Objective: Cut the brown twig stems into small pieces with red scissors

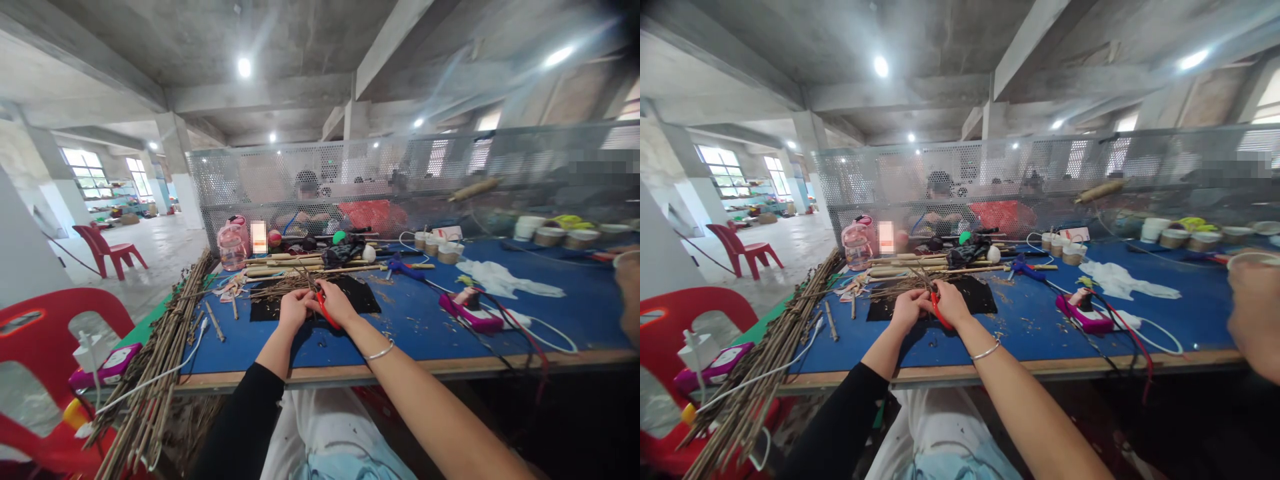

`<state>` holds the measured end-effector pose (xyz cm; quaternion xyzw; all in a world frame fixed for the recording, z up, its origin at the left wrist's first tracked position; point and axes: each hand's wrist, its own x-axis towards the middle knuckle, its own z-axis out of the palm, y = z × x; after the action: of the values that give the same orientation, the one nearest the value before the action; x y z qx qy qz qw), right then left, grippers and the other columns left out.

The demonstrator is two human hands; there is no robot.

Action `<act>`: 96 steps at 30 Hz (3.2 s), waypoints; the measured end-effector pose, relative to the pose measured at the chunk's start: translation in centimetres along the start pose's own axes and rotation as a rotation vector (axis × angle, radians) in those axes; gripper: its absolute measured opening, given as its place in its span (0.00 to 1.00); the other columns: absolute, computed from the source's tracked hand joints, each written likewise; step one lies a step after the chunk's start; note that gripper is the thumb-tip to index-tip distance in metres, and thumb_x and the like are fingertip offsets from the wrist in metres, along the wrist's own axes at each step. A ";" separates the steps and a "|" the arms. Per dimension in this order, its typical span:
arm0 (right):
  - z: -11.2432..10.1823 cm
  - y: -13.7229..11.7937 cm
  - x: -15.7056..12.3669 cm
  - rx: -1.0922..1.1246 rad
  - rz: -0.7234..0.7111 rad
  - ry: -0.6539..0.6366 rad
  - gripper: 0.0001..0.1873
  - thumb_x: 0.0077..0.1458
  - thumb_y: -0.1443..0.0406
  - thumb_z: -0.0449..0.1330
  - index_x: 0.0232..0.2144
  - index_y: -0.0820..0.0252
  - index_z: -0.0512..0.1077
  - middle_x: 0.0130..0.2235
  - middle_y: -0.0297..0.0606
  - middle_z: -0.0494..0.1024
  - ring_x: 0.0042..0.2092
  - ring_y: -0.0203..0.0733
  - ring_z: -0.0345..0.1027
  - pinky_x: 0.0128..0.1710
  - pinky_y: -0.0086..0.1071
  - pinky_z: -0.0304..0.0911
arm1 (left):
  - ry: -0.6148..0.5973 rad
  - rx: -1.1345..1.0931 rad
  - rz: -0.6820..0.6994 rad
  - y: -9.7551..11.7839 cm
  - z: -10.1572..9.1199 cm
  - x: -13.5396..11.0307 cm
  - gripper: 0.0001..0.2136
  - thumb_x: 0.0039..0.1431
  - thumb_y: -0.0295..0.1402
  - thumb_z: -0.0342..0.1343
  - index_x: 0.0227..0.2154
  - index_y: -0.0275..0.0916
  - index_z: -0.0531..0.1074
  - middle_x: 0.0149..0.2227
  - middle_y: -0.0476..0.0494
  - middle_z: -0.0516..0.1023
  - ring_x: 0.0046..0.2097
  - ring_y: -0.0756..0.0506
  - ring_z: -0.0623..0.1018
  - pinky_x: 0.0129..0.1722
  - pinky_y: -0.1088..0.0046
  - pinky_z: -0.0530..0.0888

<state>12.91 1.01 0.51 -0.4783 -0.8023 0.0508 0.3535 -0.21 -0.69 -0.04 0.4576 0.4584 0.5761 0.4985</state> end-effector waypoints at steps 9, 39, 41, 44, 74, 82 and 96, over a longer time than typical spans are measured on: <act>0.0 0.0 -0.1 0.055 -0.033 -0.010 0.33 0.46 0.50 0.58 0.49 0.64 0.62 0.40 0.45 0.72 0.40 0.43 0.66 0.38 0.33 0.60 | -0.050 -0.042 -0.046 -0.2 0.3 -0.1 0.15 0.41 0.40 0.62 0.28 0.33 0.75 0.20 0.47 0.72 0.18 0.55 0.65 0.19 0.79 0.64; 0.0 -0.2 -0.2 -0.132 -0.072 -0.064 0.36 0.47 0.48 0.56 0.51 0.66 0.60 0.46 0.50 0.69 0.48 0.49 0.62 0.45 0.39 0.57 | 0.150 0.068 0.113 -0.6 -0.5 0.8 0.13 0.35 0.36 0.65 0.23 0.32 0.72 0.20 0.48 0.72 0.20 0.55 0.66 0.20 0.79 0.63; 0.1 -0.1 -0.2 -0.113 -0.075 -0.060 0.36 0.47 0.48 0.57 0.51 0.65 0.60 0.46 0.50 0.69 0.48 0.49 0.62 0.45 0.39 0.57 | 0.151 0.068 0.121 -0.7 -0.5 0.8 0.13 0.35 0.36 0.65 0.23 0.32 0.72 0.19 0.48 0.71 0.20 0.55 0.66 0.20 0.79 0.63; 0.0 -0.1 -0.1 -0.043 -0.076 -0.045 0.33 0.47 0.49 0.57 0.49 0.64 0.62 0.44 0.49 0.70 0.46 0.47 0.64 0.44 0.37 0.58 | 0.122 0.016 0.070 -0.2 -0.2 0.4 0.14 0.35 0.37 0.65 0.24 0.32 0.71 0.18 0.50 0.70 0.18 0.55 0.64 0.18 0.79 0.61; 0.5 0.2 0.0 0.054 -0.035 -0.026 0.32 0.49 0.51 0.56 0.52 0.63 0.59 0.49 0.49 0.68 0.48 0.46 0.64 0.46 0.37 0.59 | 0.046 -0.031 0.040 0.0 0.2 0.0 0.18 0.35 0.42 0.64 0.24 0.35 0.67 0.17 0.53 0.67 0.16 0.57 0.62 0.15 0.80 0.57; 0.0 -0.3 -0.1 0.024 0.018 -0.045 0.31 0.48 0.49 0.57 0.49 0.61 0.63 0.39 0.46 0.74 0.38 0.44 0.69 0.35 0.31 0.60 | 0.076 -0.033 0.033 0.3 0.1 -0.1 0.16 0.37 0.41 0.64 0.25 0.34 0.68 0.18 0.52 0.69 0.16 0.57 0.62 0.16 0.81 0.58; -0.8 -0.8 -0.4 -0.096 0.057 -0.084 0.28 0.47 0.45 0.55 0.45 0.54 0.68 0.34 0.42 0.78 0.37 0.47 0.72 0.31 0.29 0.58 | 0.145 0.025 0.002 0.4 0.0 -0.1 0.14 0.38 0.39 0.64 0.25 0.34 0.70 0.18 0.51 0.69 0.18 0.56 0.64 0.17 0.81 0.60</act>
<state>12.98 0.07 1.26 -0.5150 -0.8039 0.0423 0.2945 -0.26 -0.79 0.31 0.4214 0.4999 0.6025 0.4577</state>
